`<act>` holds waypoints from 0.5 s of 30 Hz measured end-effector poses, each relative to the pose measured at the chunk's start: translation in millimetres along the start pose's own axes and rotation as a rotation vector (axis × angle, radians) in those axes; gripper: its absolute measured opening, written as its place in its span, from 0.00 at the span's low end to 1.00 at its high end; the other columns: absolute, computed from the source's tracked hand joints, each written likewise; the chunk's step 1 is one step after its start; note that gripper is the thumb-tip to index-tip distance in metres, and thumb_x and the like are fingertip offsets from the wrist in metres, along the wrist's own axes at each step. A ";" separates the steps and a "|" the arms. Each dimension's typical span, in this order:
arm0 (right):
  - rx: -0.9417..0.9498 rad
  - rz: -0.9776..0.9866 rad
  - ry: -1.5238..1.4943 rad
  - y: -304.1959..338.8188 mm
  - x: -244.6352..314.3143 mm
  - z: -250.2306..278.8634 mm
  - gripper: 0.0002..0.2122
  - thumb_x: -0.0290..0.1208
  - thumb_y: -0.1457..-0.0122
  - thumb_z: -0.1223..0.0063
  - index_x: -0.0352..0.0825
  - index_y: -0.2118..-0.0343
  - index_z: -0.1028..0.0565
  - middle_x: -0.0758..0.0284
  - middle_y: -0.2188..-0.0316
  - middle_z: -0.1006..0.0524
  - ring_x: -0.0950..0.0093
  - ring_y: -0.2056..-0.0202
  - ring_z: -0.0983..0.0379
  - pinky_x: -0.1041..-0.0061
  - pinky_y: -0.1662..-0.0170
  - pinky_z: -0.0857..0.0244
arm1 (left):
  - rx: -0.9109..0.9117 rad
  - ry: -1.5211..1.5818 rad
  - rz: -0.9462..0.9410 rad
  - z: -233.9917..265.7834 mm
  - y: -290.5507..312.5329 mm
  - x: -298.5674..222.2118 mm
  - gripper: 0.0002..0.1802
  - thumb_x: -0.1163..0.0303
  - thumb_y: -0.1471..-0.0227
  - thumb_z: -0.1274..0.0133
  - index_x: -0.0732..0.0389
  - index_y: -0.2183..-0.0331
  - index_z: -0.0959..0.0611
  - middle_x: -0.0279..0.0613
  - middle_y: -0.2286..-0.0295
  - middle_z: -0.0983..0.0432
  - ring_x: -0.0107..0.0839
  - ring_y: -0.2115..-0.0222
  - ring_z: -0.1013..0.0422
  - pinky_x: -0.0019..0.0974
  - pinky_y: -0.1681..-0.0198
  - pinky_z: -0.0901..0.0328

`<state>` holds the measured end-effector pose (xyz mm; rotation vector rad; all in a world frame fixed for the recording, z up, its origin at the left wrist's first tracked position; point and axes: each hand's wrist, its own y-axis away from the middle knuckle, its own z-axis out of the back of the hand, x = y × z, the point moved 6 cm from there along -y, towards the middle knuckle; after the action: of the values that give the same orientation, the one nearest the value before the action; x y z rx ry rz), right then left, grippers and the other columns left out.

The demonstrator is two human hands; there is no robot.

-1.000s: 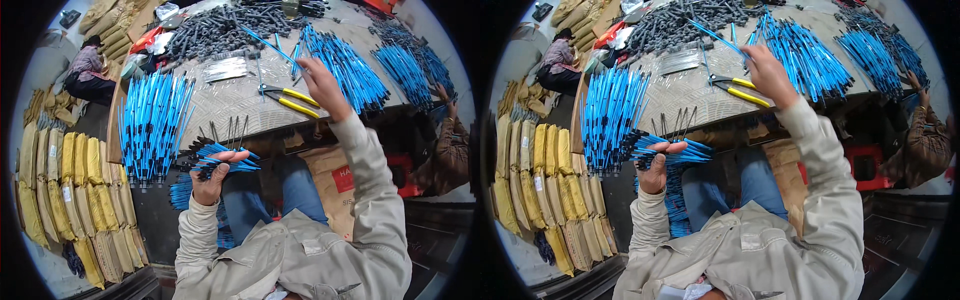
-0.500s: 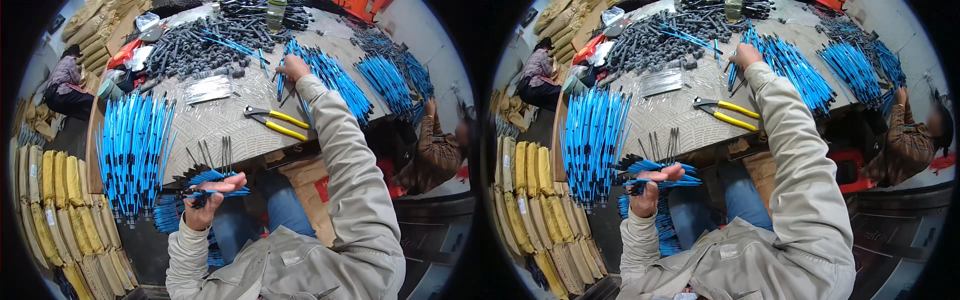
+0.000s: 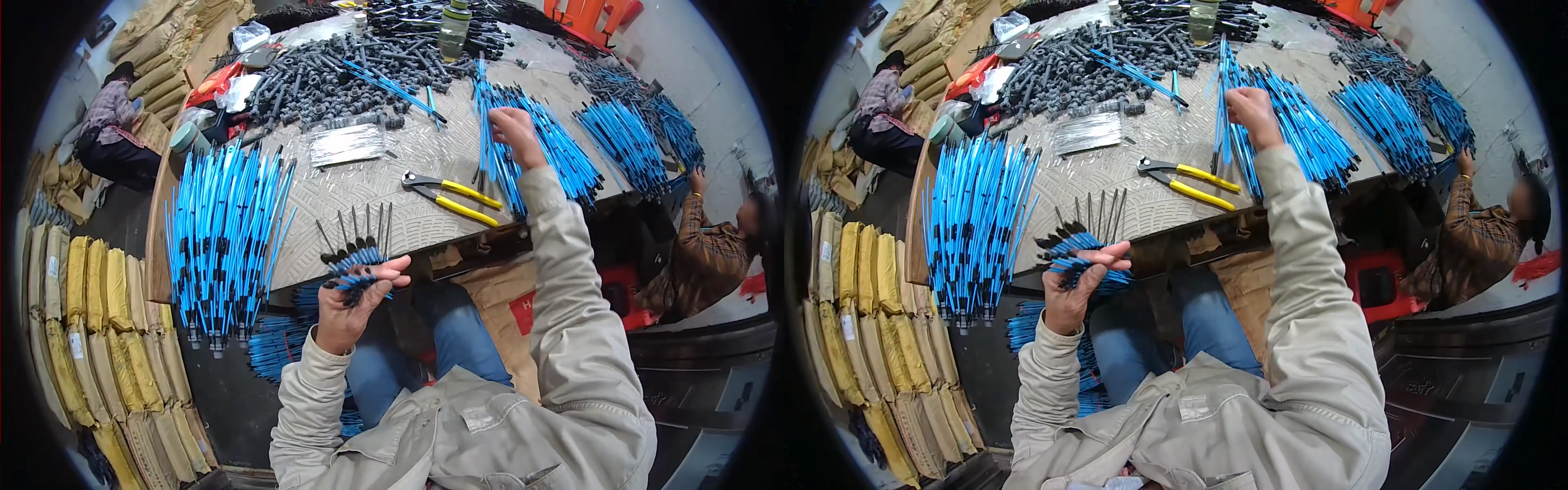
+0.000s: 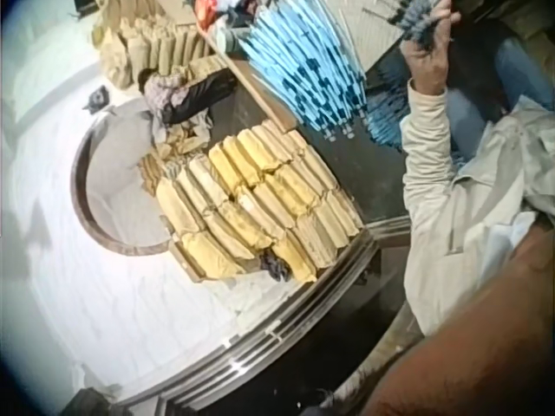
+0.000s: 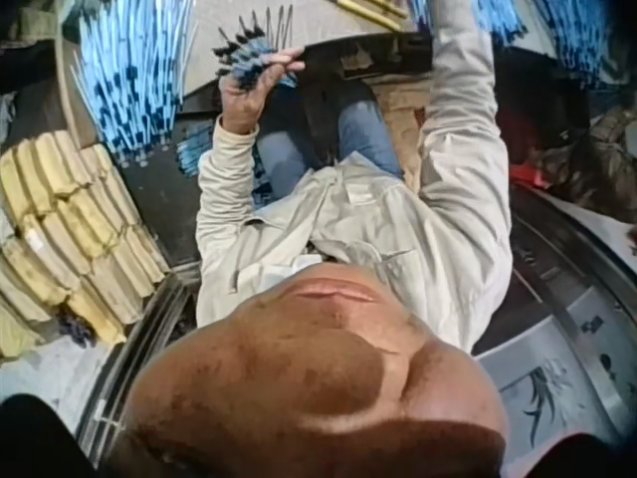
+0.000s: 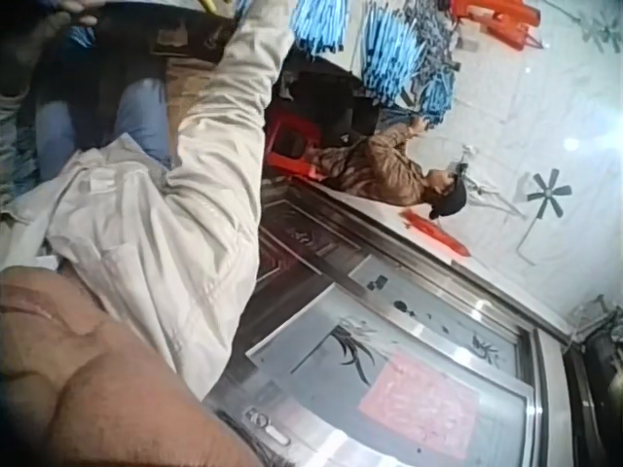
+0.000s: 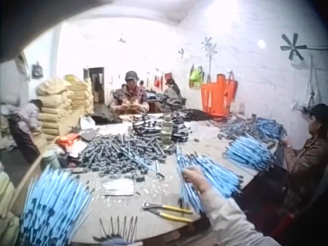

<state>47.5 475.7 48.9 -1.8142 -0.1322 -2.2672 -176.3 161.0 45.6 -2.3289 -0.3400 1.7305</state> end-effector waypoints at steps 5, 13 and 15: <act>0.016 0.224 -0.172 132.4 31.1 -10.3 0.07 0.28 0.42 0.53 0.30 0.67 0.26 0.72 0.75 0.27 0.84 0.72 0.31 0.84 0.69 0.36 | -0.067 -0.103 0.014 -1.4 9.6 1.7 0.08 0.76 0.45 0.54 0.68 0.64 0.23 0.57 0.61 0.26 0.39 0.65 0.25 0.40 0.58 0.33; 0.757 0.190 -0.233 283.7 43.8 -68.1 0.07 0.23 0.39 0.61 0.27 0.64 0.30 0.67 0.67 0.30 0.80 0.68 0.28 0.84 0.63 0.34 | -0.339 0.203 0.093 -23.4 27.5 -16.8 0.14 0.66 0.44 0.53 0.68 0.62 0.24 0.52 0.68 0.23 0.35 0.70 0.25 0.34 0.64 0.31; 0.706 0.225 -0.216 287.0 53.1 -68.2 0.07 0.23 0.39 0.61 0.27 0.64 0.31 0.67 0.67 0.31 0.80 0.68 0.28 0.83 0.63 0.34 | -0.325 0.151 0.086 -24.6 28.2 -21.7 0.14 0.66 0.44 0.53 0.68 0.62 0.24 0.52 0.69 0.23 0.35 0.70 0.25 0.34 0.65 0.31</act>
<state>40.0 176.4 63.3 -1.5681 -0.6387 -1.5767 -157.2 126.5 63.5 -2.7208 -0.5364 1.6254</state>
